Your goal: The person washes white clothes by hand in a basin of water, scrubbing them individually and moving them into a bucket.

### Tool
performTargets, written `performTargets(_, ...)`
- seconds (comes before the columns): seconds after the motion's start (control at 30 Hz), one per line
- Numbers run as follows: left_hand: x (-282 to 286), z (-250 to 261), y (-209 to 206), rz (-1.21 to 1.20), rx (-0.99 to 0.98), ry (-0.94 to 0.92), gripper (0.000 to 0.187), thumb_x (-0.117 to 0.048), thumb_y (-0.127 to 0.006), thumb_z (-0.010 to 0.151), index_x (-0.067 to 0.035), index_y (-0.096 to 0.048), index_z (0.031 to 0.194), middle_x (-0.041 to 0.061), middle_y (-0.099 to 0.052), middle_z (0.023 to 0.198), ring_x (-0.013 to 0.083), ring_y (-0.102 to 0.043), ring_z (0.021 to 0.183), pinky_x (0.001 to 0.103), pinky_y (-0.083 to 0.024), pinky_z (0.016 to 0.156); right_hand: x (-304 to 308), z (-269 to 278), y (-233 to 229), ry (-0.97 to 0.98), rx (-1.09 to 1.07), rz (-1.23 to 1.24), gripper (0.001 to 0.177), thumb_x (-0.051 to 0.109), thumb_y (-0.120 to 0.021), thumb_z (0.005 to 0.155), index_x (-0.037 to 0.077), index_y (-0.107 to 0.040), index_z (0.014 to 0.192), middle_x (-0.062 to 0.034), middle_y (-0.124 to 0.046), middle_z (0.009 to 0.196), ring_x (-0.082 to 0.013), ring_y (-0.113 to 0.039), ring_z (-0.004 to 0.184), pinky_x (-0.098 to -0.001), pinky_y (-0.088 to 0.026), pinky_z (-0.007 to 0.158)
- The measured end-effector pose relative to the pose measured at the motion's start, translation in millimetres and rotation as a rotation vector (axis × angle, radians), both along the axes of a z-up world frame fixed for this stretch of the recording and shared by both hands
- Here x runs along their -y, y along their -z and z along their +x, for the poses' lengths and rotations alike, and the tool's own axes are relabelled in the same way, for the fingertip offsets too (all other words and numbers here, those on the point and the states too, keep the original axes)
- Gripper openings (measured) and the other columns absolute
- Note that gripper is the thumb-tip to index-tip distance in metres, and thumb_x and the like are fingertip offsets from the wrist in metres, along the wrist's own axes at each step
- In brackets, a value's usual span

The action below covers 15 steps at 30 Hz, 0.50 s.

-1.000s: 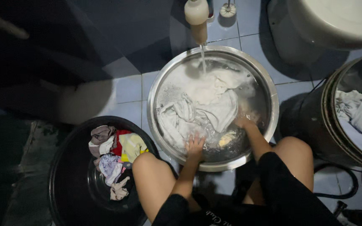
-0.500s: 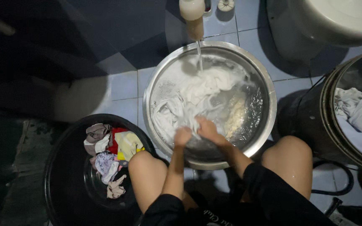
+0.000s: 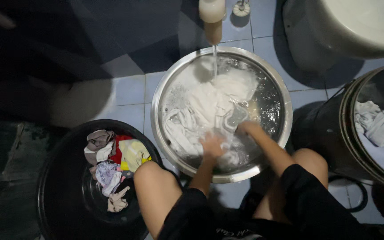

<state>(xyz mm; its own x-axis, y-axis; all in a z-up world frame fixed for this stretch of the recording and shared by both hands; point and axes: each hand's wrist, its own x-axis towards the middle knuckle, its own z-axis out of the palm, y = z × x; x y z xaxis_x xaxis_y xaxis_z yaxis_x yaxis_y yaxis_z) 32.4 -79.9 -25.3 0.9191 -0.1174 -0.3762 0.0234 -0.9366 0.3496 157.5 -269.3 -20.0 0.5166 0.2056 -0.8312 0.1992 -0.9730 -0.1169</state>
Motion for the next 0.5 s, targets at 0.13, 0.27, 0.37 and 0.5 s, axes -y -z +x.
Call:
performTargets(0.13,19,-12,16,0.038,-0.187,0.224,0.059,-0.035,-0.074,0.080,-0.033,-0.063,0.138,0.013,-0.043,0.159,0.0383,-0.030,0.150,0.068,-0.009,0.119,-15,54,-31,0.186,0.643,0.096,0.037,0.039,-0.058,0.104,0.011,-0.070,0.126,-0.0174,-0.074,0.121,-0.0348,-0.072,0.111,-0.0457,-0.057,0.093)
performTargets(0.27,13,-23,22,-0.187,-0.437,0.157,0.056,-0.033,-0.069,0.088,-0.030,-0.058,0.143,0.011,-0.051,0.154,0.0347,-0.043,0.142,0.058,-0.022,0.119,-54,65,-41,-0.134,0.763,0.203,0.050,0.024,-0.057,0.095,0.023,-0.057,0.146,-0.0143,-0.063,0.141,-0.0324,-0.060,0.134,-0.0497,-0.055,0.100)
performTargets(0.37,3,-21,17,-0.550,-0.720,-0.006,0.049,-0.036,-0.059,0.099,-0.027,-0.051,0.146,0.009,-0.054,0.150,0.0312,-0.057,0.130,0.049,-0.042,0.114,-68,31,-26,-0.029,0.578,0.195,0.081,0.030,-0.066,0.084,0.035,-0.033,0.158,-0.0151,-0.037,0.161,-0.0379,-0.035,0.147,-0.0691,-0.036,0.104)
performTargets(0.5,-19,-7,9,-0.710,-0.155,-0.092,0.034,-0.030,-0.065,0.096,-0.012,-0.070,0.125,0.014,-0.071,0.126,0.0300,-0.067,0.115,0.042,-0.051,0.100,-54,-17,-11,0.049,0.525,0.188,0.068,0.030,-0.065,0.089,0.031,-0.039,0.153,-0.0162,-0.050,0.146,-0.0345,-0.046,0.135,-0.0647,-0.038,0.105)
